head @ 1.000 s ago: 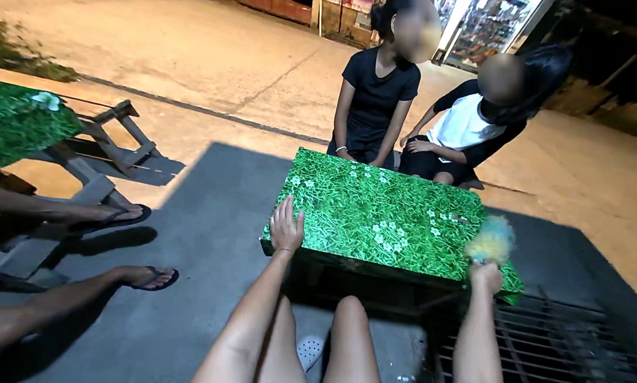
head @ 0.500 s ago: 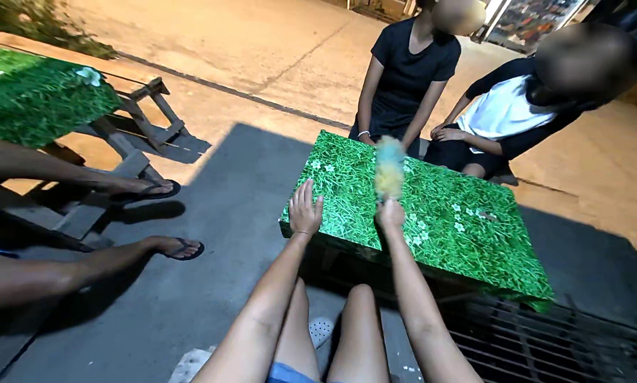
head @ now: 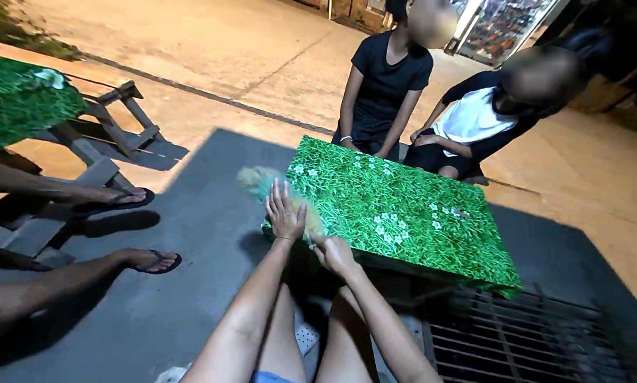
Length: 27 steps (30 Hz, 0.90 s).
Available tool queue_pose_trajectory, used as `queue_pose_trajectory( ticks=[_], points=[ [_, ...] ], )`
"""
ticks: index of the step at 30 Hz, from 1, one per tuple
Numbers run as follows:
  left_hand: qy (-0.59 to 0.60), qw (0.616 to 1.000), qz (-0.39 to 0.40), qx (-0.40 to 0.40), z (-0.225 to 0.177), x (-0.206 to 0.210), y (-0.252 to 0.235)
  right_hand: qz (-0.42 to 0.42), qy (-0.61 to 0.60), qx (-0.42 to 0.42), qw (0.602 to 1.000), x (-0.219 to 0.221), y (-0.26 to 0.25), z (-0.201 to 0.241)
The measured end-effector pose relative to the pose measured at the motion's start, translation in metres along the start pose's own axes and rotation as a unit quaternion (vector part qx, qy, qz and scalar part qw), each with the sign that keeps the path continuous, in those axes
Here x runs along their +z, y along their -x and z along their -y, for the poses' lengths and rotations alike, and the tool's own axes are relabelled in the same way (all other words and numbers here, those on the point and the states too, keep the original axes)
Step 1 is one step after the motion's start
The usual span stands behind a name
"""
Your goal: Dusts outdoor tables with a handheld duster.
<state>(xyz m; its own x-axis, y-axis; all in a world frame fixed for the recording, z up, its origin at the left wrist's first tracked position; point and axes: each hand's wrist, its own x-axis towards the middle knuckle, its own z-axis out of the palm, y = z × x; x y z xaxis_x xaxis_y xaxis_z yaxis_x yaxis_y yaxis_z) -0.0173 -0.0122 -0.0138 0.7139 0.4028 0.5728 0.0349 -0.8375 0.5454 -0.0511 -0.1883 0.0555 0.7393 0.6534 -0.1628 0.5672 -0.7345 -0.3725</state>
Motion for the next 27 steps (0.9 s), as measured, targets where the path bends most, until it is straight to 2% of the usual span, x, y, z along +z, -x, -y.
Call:
queue_pose_trajectory(
  ticks=[3, 8, 11, 13, 15, 18, 19, 20, 22, 27],
  points=[
    [0.02, 1.0, -0.001, 0.012, 0.001, -0.003, -0.001, -0.043, -0.075, 0.013, 0.996, 0.015, 0.047, -0.019],
    [0.019, 1.0, -0.002, 0.02, 0.003, -0.001, -0.003, -0.159, -0.201, 0.064, 0.965, 0.045, 0.144, -0.083],
    [0.007, 1.0, 0.028, 0.006, 0.003, 0.0, -0.004, -0.284, -0.194, 0.096, 0.934, 0.038, 0.226, -0.124],
    [0.004, 0.997, 0.079, -0.002, 0.001, -0.002, -0.006, -0.402, -0.151, 0.156, 0.89, 0.024, 0.274, -0.144],
    [-0.003, 0.993, 0.118, 0.006, 0.0, -0.003, -0.009, -0.487, -0.112, 0.259, 0.826, 0.008, 0.306, -0.155],
    [-0.004, 0.992, 0.128, 0.015, -0.002, -0.003, -0.008, -0.516, -0.109, 0.455, 0.717, -0.008, 0.315, -0.166],
    [-0.005, 0.992, 0.126, 0.014, -0.003, -0.003, -0.008, -0.504, -0.109, 0.5, 0.696, -0.009, 0.308, -0.17],
    [-0.007, 0.992, 0.125, 0.011, -0.004, -0.002, -0.009, -0.48, -0.109, 0.53, 0.691, -0.007, 0.298, -0.172],
    [-0.015, 0.991, 0.129, 0.001, -0.005, -0.004, -0.01, -0.414, -0.1, 0.55, 0.718, 0.004, 0.268, -0.164],
    [-0.028, 0.988, 0.15, -0.015, -0.008, -0.007, -0.013, -0.317, -0.111, 0.415, 0.845, 0.027, 0.172, -0.087]
  ],
)
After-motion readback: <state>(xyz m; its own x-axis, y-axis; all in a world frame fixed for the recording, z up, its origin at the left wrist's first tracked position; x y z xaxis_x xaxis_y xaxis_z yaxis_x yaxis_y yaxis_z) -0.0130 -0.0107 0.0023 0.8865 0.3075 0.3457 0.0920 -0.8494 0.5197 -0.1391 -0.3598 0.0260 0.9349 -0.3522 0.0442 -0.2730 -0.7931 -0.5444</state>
